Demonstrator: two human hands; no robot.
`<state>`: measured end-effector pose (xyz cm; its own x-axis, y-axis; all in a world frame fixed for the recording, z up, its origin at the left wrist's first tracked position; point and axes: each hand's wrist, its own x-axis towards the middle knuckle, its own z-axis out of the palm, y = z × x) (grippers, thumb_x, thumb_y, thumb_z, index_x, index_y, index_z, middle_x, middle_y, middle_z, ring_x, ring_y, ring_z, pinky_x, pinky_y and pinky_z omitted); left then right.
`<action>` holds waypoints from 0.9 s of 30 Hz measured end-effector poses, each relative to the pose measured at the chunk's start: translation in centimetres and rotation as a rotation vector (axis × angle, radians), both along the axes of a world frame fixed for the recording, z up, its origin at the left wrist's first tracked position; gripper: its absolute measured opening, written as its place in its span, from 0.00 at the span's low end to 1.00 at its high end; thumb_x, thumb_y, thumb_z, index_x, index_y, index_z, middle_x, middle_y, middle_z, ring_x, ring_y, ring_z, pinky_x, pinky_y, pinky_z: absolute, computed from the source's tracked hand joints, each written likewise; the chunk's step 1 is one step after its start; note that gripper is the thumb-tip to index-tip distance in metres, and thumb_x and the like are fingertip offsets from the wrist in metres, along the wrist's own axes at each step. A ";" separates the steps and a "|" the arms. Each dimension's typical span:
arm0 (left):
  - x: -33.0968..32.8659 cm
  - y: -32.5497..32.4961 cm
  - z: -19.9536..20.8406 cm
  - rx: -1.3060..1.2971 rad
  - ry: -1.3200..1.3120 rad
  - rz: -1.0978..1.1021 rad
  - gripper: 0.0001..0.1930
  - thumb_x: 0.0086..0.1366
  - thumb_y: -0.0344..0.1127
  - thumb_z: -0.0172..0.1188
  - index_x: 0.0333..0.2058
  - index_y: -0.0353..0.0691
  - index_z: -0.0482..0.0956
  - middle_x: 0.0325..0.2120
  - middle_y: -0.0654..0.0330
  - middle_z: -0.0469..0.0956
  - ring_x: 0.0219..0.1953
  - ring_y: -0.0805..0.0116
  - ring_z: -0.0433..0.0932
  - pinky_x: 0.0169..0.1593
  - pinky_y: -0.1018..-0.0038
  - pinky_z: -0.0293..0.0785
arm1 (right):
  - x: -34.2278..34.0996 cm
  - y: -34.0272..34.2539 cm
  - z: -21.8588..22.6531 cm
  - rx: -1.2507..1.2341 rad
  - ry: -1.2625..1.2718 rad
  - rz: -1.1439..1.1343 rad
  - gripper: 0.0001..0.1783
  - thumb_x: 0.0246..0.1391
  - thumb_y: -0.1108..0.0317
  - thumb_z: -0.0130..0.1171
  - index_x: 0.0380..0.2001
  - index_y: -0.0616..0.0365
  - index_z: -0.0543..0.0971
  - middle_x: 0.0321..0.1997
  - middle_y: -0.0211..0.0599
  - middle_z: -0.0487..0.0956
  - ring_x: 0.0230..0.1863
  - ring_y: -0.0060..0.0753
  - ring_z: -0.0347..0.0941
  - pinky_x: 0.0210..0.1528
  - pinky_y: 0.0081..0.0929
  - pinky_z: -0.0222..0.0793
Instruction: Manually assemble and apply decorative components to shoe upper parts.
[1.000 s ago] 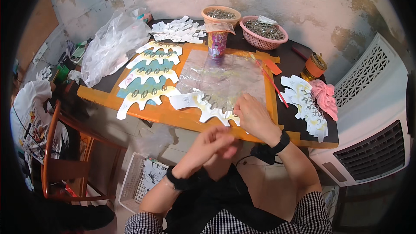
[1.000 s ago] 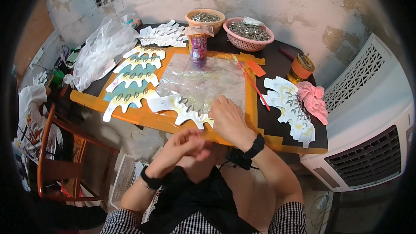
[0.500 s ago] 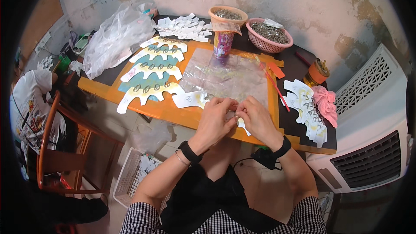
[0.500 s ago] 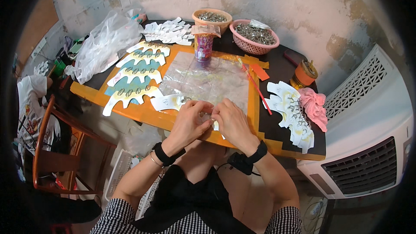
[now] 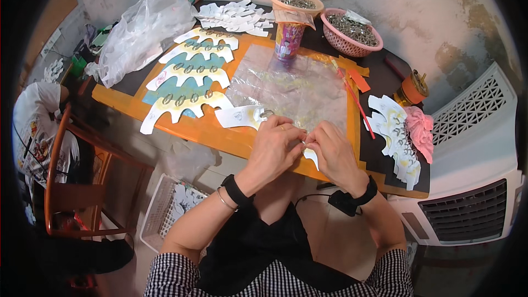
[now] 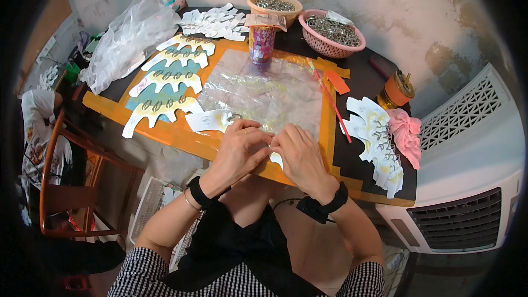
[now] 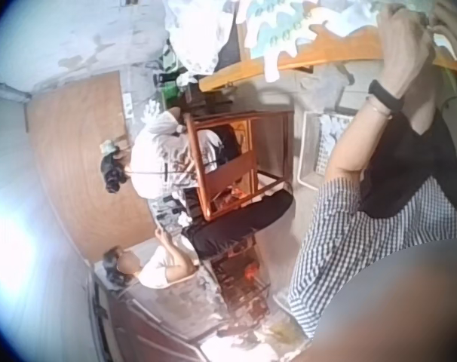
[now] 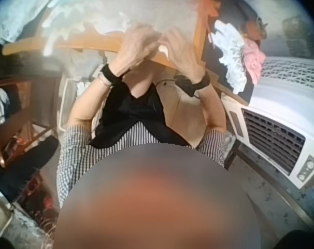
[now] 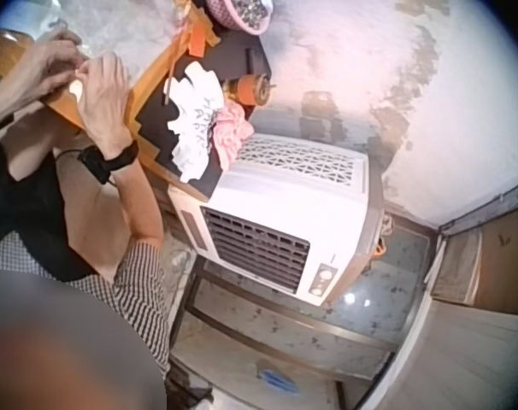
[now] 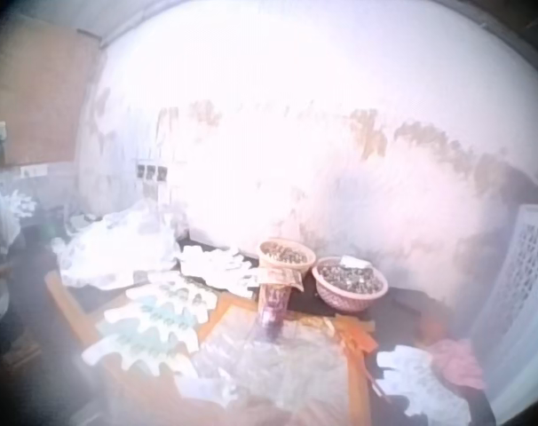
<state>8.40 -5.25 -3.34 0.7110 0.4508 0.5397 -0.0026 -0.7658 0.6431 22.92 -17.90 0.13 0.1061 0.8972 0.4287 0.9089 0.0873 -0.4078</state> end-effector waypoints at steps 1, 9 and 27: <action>0.0 0.0 -0.1 -0.005 0.001 -0.002 0.10 0.54 0.30 0.72 0.35 0.42 0.85 0.37 0.60 0.84 0.52 0.53 0.77 0.55 0.59 0.71 | 0.2 0.0 -0.1 0.006 0.002 0.013 0.05 0.57 0.76 0.62 0.34 0.59 0.75 0.38 0.41 0.73 0.41 0.52 0.73 0.45 0.43 0.68; -0.2 0.0 0.1 0.019 0.020 -0.003 0.07 0.55 0.29 0.72 0.34 0.42 0.86 0.42 0.63 0.87 0.54 0.52 0.78 0.58 0.58 0.72 | 2.8 -0.3 1.4 -0.204 0.455 0.082 0.08 0.57 0.75 0.63 0.41 0.61 0.83 0.39 0.40 0.76 0.41 0.43 0.76 0.44 0.34 0.72; -0.4 -0.1 0.2 -0.075 0.052 -0.029 0.05 0.57 0.28 0.71 0.33 0.40 0.84 0.41 0.62 0.88 0.57 0.51 0.76 0.60 0.59 0.71 | 4.4 2.7 2.8 -0.330 0.254 0.252 0.10 0.48 0.74 0.73 0.36 0.60 0.86 0.33 0.35 0.76 0.37 0.34 0.75 0.40 0.29 0.70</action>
<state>8.02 -5.32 -3.16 0.7505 0.4673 0.4673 0.0105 -0.7155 0.6986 27.33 -15.21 2.91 -0.0671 0.9921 0.1056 0.7444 0.1203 -0.6568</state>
